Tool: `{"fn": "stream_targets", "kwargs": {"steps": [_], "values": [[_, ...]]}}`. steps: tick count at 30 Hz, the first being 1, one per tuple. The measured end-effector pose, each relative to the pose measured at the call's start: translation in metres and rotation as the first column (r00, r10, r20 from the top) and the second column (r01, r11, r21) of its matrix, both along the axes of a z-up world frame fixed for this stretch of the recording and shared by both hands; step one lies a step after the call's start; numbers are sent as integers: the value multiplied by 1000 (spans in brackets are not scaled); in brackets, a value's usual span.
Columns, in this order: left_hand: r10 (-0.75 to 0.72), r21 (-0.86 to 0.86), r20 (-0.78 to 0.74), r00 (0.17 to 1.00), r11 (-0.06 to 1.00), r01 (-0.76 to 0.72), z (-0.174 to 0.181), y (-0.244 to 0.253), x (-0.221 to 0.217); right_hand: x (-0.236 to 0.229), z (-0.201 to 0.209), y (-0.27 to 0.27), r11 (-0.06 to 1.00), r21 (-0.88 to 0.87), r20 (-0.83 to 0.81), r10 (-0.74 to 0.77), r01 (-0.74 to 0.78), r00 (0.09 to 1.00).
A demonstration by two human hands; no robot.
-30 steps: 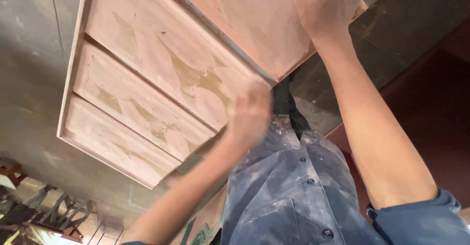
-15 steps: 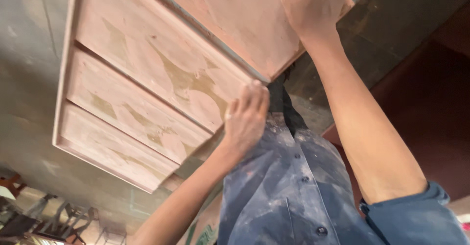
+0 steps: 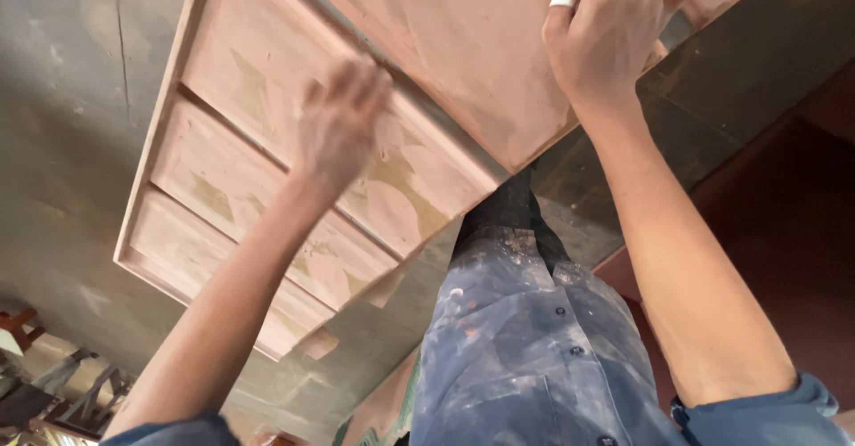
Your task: The person sands the surface of a long, segmented wooden panel using a sanding block. They move along the length of the panel, applying pressure and rubbing the surface to smooth it.
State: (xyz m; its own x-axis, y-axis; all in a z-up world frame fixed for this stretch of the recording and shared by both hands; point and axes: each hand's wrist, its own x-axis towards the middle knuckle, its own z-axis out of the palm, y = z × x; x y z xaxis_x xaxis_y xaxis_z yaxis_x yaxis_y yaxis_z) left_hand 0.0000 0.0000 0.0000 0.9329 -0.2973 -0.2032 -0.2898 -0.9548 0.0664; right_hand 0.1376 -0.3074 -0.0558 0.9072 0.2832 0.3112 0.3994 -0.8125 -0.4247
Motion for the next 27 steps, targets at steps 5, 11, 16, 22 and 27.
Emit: {"fn": "stream_targets", "kwargs": {"steps": [5, 11, 16, 22, 27], "values": [[-44, 151, 30, 999, 988, 39, -4, 77, 54, 0, 8, 1, 1000, -25, -76, -1, -1, 997], [-42, 142, 137, 990, 990, 23, -17, 86, 60, -1, 10, 2, 1000, -29, -114, -5, 2, 993], [-248, 11, 92, 964, 969, 248, -17, 48, 25, 1, 8, 2, 998, -61, -120, -24, 17, 993], [-150, 183, 174, 973, 976, 118, -14, 129, 82, 2, 11, 6, 999, -35, -81, -9, 6, 997], [-156, 147, 74, 985, 979, 144, -27, 95, 51, 5, 16, 6, 996, -90, -78, -13, 6, 997]]}}
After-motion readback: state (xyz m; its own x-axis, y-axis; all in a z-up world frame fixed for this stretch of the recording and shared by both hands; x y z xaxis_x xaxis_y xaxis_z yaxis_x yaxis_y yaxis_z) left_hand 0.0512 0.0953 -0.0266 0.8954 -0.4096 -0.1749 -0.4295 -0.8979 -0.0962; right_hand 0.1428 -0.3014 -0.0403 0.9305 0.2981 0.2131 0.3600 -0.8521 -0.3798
